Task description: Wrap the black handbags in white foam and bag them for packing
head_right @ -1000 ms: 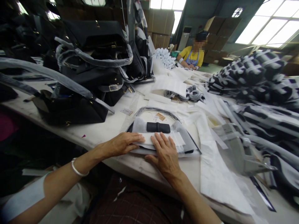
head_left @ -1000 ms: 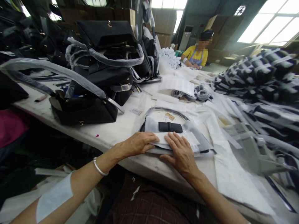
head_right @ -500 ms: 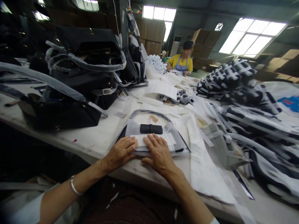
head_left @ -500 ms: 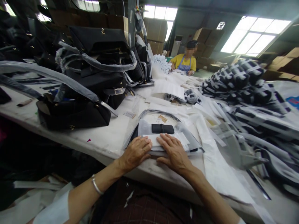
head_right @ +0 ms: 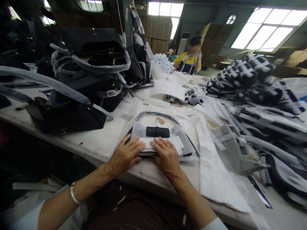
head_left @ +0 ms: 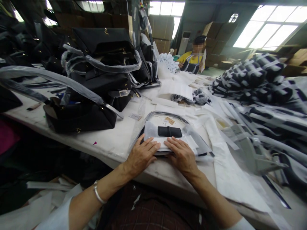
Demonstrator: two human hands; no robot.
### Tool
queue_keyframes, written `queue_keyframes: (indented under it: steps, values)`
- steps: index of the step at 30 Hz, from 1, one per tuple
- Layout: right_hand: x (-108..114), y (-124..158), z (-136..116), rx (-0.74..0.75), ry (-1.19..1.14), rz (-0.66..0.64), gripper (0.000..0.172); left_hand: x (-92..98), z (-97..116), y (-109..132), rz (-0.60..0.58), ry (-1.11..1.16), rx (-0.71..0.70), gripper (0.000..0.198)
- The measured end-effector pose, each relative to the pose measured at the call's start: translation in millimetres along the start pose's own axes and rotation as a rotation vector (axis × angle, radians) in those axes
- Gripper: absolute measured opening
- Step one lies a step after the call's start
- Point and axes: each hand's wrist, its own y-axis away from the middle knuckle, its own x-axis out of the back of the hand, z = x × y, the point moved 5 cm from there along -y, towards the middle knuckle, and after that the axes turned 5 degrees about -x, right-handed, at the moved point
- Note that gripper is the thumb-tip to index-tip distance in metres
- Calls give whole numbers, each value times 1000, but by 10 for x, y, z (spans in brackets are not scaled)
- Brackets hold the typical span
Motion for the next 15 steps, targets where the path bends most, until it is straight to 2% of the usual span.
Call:
queue_keyframes:
  steps: [5, 7, 12, 15]
  values:
    - [121, 5, 113, 122, -8, -207, 75, -9, 56, -34, -14, -76, 28, 24]
    - [166, 24, 149, 144, 0, -218, 75, -49, 56, -16, -4, -80, 31, 25]
    - [112, 74, 137, 75, 36, -41, 50, -93, 85, 32, 54, -111, -1, 28]
    - [54, 113, 90, 54, 62, 68, 41, -70, 146, 36, 66, -195, -22, 27]
